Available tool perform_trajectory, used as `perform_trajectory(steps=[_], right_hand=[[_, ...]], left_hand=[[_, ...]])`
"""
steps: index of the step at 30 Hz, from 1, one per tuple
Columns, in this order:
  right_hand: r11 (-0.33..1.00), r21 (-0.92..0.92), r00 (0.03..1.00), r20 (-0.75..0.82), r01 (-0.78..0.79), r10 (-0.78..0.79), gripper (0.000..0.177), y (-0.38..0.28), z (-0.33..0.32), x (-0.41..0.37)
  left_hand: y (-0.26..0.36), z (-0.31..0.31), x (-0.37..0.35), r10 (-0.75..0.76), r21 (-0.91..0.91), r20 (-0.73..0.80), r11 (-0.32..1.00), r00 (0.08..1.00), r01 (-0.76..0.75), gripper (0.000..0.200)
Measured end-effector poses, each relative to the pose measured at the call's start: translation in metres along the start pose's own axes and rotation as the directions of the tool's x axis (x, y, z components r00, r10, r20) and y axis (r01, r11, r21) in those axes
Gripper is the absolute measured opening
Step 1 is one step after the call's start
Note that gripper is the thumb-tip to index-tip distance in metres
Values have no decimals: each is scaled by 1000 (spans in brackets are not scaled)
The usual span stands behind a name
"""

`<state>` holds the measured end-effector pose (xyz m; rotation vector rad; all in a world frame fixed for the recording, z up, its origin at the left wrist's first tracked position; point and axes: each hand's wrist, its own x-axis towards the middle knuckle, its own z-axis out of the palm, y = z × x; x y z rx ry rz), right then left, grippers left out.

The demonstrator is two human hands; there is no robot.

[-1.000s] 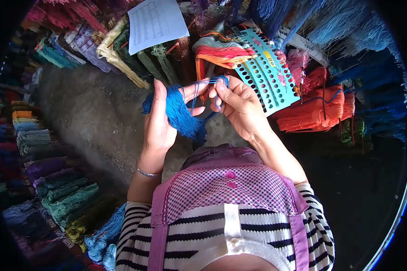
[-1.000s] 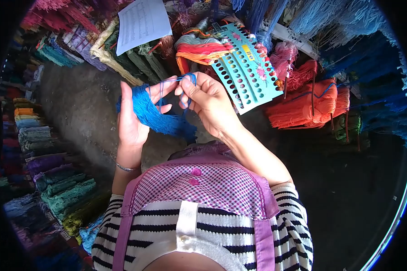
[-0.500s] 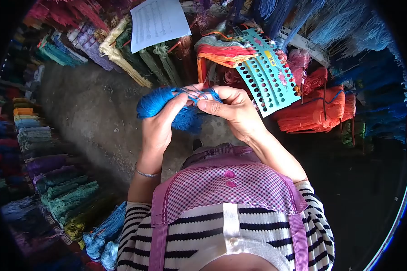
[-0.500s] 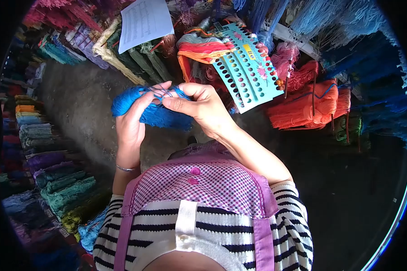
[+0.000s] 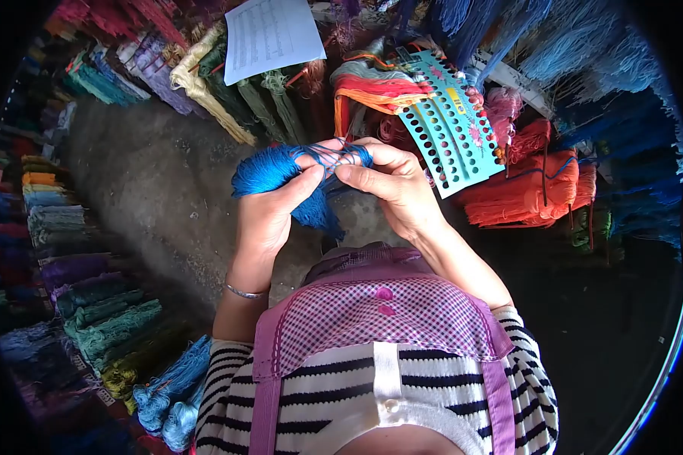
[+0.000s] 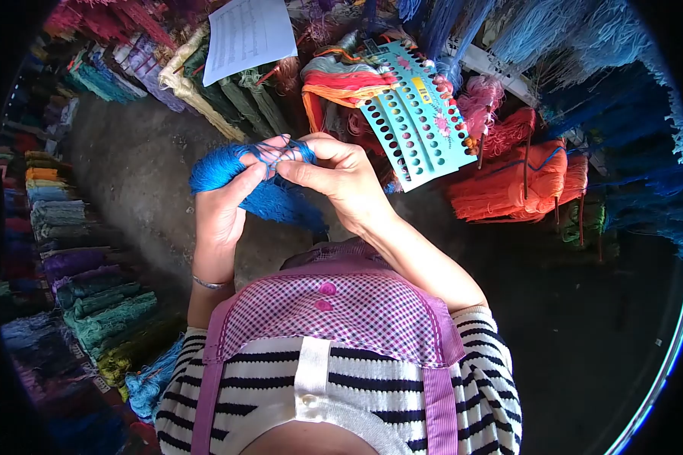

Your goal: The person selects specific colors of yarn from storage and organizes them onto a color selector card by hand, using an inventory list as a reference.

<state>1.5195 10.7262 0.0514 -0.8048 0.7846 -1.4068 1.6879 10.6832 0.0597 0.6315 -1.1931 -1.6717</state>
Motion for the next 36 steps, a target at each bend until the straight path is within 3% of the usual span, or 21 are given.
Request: perform_trajectory(steps=[5,7,8,10,11,13,14,18,20,21,23,24,32,34,36], right_hand=[[996,80,999,35,-31,28,20,1,-5,4],[953,281,988,136,-115,79,27,10,-13,9],[953,281,987,138,-114,78,27,8,-11,9],[937,214,959,136,-275,251,27,1,-7,11],[937,216,959,134,-274,249,27,0,-5,10],[980,-56,968,154,-190,197,23,-1,0,9],[987,-32,979,126,-159,162,18,-3,5,8],[993,-12,985,126,-113,114,16,-1,0,11],[993,6,986,116,-119,118,16,-3,1,11],[992,23,988,101,-122,119,17,-4,1,11],[990,27,984,121,-136,132,18,-1,-4,12],[990,20,982,131,-141,137,18,0,-5,13],[996,22,994,75,-86,84,15,2,-6,16],[994,99,998,50,-50,46,17,3,-6,18],[980,172,994,75,-97,85,18,6,-13,23]], left_hand=[[2,-6,0,-63,-4,-10,998,998,63,9],[2,-6,-1,-48,82,10,996,999,47,16],[5,-3,-1,-46,83,11,996,999,45,16],[13,7,0,-198,-31,-20,980,980,197,50],[13,8,-1,-200,-30,-18,979,980,199,50],[9,8,-2,-95,-112,126,988,987,110,69],[5,9,-3,-91,-152,131,982,987,111,69],[3,-2,-4,-71,-151,72,985,995,81,63],[2,-9,1,-26,68,43,997,999,23,34],[4,-8,1,-24,69,42,997,999,22,34],[7,-4,1,-71,49,-129,996,989,78,19],[7,-4,2,-49,21,-124,998,991,52,16],[3,-4,2,-16,92,-75,996,997,23,15],[7,-4,3,-14,128,-63,992,998,22,16],[12,-1,4,-43,3,-34,999,999,43,23]])
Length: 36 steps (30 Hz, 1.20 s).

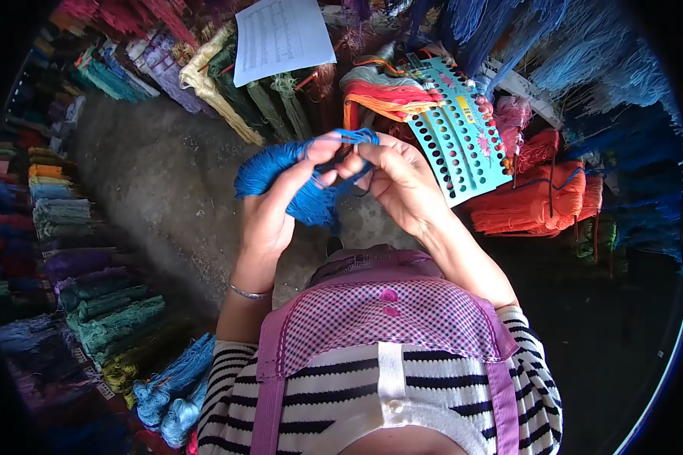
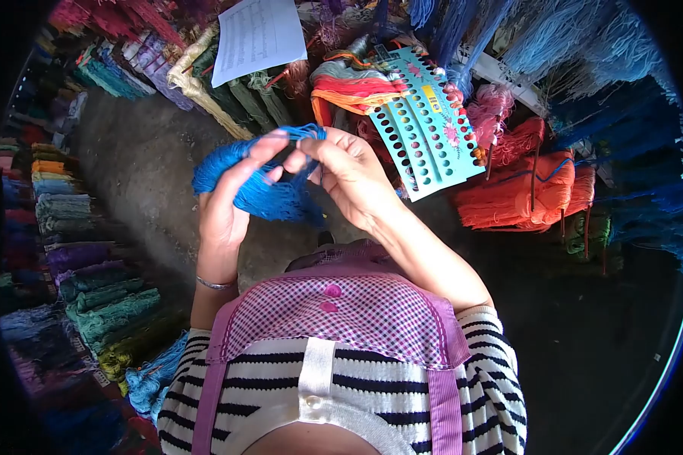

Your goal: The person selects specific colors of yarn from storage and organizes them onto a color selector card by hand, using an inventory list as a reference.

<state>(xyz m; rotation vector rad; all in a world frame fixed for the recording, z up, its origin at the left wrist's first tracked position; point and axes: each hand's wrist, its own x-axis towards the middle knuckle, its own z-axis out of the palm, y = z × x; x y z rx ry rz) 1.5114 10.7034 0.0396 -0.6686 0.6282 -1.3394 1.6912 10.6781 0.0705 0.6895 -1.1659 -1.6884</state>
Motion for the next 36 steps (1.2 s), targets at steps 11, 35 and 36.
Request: perform_trajectory(steps=[11,35,36], right_hand=[[991,-131,999,13,-36,38,14,-9,14,-7],[956,-294,997,79,26,-2,18,-6,13,-7],[959,-282,997,68,39,-21,16,-8,15,-8]], left_hand=[[-13,1,-1,57,90,-37,994,998,-54,24],[1,5,0,-51,-47,-52,998,997,48,22],[-1,4,0,-50,-47,-53,998,997,47,22]])
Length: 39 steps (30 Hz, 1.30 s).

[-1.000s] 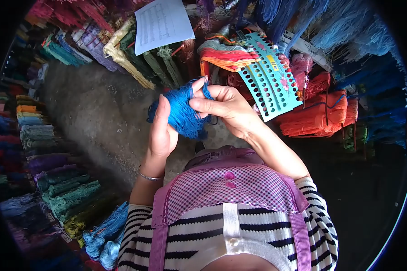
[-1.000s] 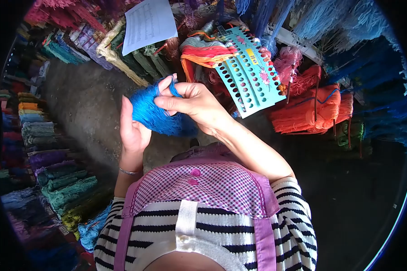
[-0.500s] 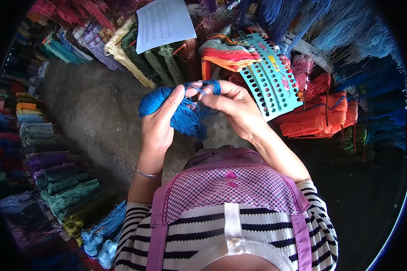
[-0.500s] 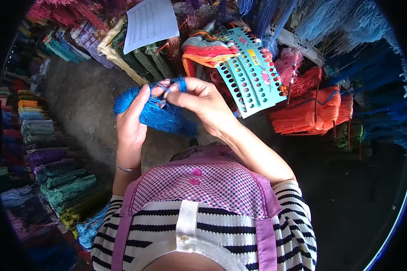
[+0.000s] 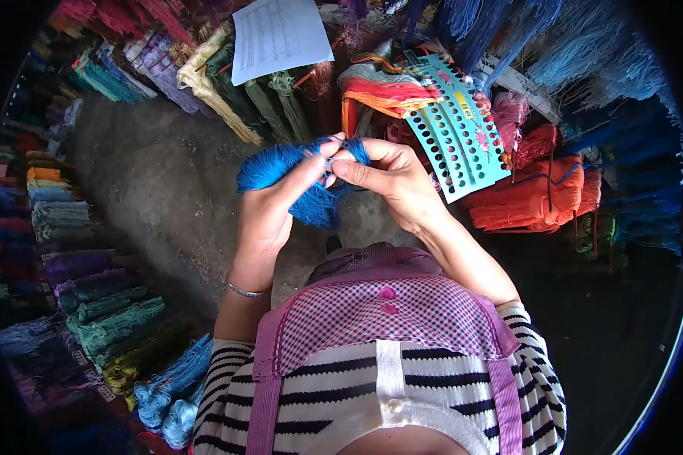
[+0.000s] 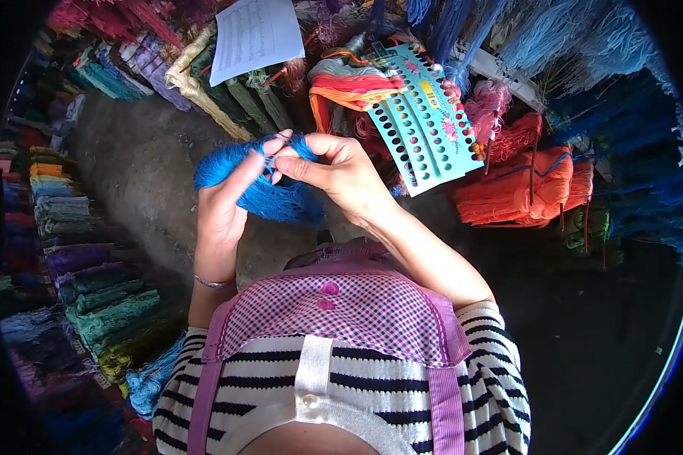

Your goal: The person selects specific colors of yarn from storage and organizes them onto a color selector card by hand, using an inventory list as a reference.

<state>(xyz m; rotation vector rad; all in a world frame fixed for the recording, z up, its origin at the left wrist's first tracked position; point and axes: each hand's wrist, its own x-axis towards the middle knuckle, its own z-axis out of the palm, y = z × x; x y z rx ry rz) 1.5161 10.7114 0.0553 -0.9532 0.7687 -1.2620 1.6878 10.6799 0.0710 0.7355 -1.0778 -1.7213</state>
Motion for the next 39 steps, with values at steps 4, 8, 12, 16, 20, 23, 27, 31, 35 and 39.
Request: perform_trajectory(steps=[4,8,12,16,20,23,27,31,35,39], right_hand=[[995,97,998,-69,1,5,13,-2,5,-2],[944,330,991,-121,-11,54,17,0,-1,2],[983,97,988,-19,-153,155,20,-9,4,1],[986,69,989,-6,-150,150,16,4,9,-3],[990,108,996,-6,-92,93,15,-1,9,-6],[989,124,996,-4,-83,84,14,-1,10,-7],[995,91,999,-24,38,-36,13,2,11,-6],[994,-110,1000,-13,18,-20,12,0,6,-7],[998,-58,1000,-21,21,-23,13,1,9,-7],[998,50,999,-5,-38,38,13,-2,11,-7]], left_hand=[[-9,-11,0,78,163,50,983,996,-85,23],[-1,-8,-1,-96,-20,-34,995,995,95,27],[3,-2,-1,-190,-169,60,966,980,197,37],[-1,4,-4,-71,-82,102,993,992,79,33],[2,-3,-6,-8,16,-4,1000,1000,8,27],[3,-4,-7,21,1,-37,1000,999,-21,16],[1,-8,-12,30,91,9,995,1000,-31,8],[1,-8,-11,26,73,-13,997,1000,-25,12],[4,-7,-7,21,36,-5,999,1000,-20,15],[0,-10,-6,21,17,-16,1000,1000,-21,16]])
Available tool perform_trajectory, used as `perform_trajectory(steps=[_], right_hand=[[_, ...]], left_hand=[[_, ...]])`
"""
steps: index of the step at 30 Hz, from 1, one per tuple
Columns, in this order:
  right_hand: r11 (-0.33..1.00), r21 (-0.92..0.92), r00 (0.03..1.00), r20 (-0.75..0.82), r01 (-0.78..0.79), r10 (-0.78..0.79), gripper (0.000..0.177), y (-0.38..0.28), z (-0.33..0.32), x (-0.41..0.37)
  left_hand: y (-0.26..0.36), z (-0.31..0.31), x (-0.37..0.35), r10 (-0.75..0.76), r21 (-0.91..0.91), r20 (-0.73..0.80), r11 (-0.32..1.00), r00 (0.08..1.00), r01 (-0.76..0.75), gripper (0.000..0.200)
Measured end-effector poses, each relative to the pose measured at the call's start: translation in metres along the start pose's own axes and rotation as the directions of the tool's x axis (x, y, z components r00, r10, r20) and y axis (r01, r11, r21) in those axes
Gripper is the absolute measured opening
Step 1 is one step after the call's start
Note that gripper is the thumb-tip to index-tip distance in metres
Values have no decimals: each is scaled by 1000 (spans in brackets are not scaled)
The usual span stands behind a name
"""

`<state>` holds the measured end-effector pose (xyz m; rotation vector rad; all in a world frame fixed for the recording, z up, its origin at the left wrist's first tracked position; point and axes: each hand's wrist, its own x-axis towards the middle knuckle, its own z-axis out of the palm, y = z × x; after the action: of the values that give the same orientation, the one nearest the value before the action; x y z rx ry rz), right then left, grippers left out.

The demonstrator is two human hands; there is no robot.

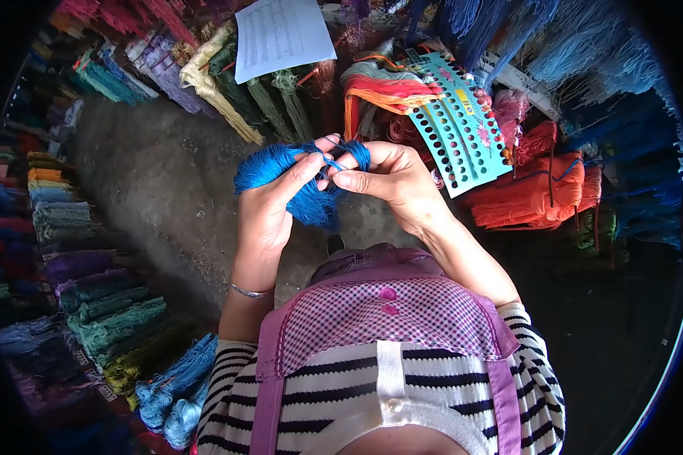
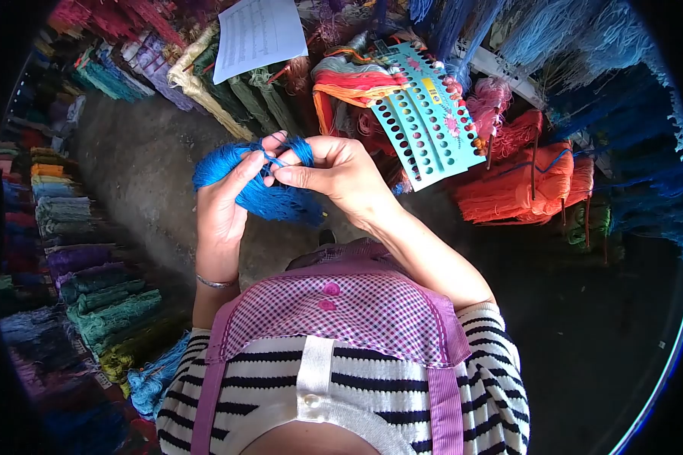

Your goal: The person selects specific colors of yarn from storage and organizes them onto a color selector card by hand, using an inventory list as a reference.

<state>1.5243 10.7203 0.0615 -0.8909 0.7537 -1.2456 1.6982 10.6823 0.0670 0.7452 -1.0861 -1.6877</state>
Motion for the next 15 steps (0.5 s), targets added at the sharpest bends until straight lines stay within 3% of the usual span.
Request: perform_trajectory(steps=[3,5,11,15], right_hand=[[1000,27,1000,11,-5,5,12,-1,-1,0],[999,36,1000,19,-9,9,12,-2,-3,0],[992,126,999,-15,33,-31,13,1,-3,3],[999,-31,999,-25,25,-26,15,7,-4,6]], left_hand=[[1,-2,0,-58,-8,9,998,998,58,16],[-2,-1,0,33,52,86,998,996,-37,16],[1,1,1,-37,33,31,999,999,36,18],[-8,3,1,10,29,72,999,997,-12,19]])
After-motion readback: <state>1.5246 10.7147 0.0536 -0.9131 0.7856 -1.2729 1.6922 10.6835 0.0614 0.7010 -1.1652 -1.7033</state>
